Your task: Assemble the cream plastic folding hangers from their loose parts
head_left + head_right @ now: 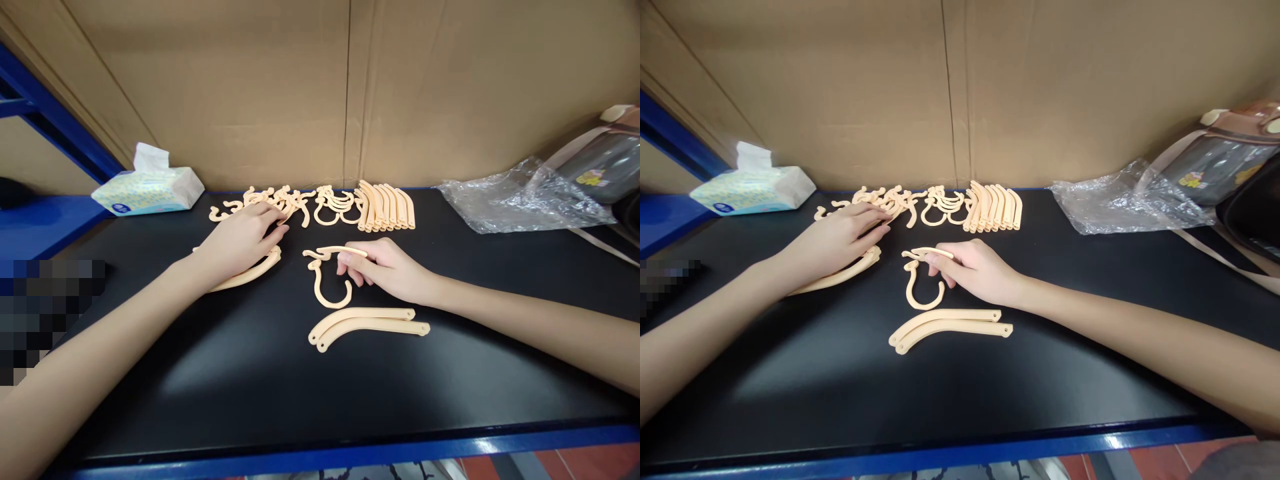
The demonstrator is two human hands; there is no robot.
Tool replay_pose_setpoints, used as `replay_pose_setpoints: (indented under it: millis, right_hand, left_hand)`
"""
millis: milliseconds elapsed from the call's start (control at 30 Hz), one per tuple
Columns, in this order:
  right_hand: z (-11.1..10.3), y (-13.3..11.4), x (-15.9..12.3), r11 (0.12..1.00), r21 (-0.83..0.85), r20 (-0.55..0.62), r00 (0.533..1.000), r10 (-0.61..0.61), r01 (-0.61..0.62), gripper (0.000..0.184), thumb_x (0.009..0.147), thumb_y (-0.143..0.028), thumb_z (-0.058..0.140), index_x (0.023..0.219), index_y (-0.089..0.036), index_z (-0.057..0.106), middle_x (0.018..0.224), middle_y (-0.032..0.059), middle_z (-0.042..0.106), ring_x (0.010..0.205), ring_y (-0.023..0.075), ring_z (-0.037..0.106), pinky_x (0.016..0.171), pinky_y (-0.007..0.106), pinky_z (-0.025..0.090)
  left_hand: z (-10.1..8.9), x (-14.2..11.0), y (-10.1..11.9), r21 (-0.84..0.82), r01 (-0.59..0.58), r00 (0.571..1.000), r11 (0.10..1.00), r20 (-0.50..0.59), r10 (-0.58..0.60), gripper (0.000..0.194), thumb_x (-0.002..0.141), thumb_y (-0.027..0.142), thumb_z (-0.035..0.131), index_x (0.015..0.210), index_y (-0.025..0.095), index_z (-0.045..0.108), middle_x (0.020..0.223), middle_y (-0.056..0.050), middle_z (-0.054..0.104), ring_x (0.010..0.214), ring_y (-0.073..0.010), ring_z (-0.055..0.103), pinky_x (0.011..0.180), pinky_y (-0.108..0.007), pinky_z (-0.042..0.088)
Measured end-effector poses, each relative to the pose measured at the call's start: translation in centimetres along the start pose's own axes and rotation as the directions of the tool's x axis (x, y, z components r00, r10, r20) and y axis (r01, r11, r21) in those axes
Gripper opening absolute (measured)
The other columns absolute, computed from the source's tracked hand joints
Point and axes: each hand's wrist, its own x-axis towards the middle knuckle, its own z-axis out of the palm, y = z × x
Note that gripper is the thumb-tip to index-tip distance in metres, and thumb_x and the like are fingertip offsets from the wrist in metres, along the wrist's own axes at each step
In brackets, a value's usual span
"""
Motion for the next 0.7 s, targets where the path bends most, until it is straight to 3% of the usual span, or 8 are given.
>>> replay_pose_setpoints:
  millis: [333,700]
  right_hand:
    - [0.03,0.06,-0.01,1.000,0.014,0.011,1.000,0.016,-0.016,0.039,0.100,-0.042,0.040,0.082,-0.016,0.063,0.059,-0.0039,0.053,0.056,0.0084,0.050,0.061,0.023,0.041]
    - [0.00,-0.03,0.02,1.000,0.009,0.005,1.000,0.017,-0.017,0.040,0.100,-0.042,0.041,0.081,-0.016,0.063,0.058,-0.0041,0.053,0.054,0.0078,0.048,0.061,0.022,0.040]
  left_hand:
    - [-0.15,-0.06,0.48,-0.014,0.027,0.999,1.000,-0.020,-0.027,0.047,0.095,0.038,0.030,0.120,0.012,0.060,0.125,-0.014,0.061,0.122,-0.0291,0.053,0.108,-0.045,0.041]
    - [-0.50,-0.13,0.72,0.035,0.052,0.994,0.998,-0.094,-0.048,0.050,0.096,0.039,0.032,0.125,0.008,0.059,0.128,-0.015,0.059,0.119,-0.0302,0.055,0.104,-0.044,0.044]
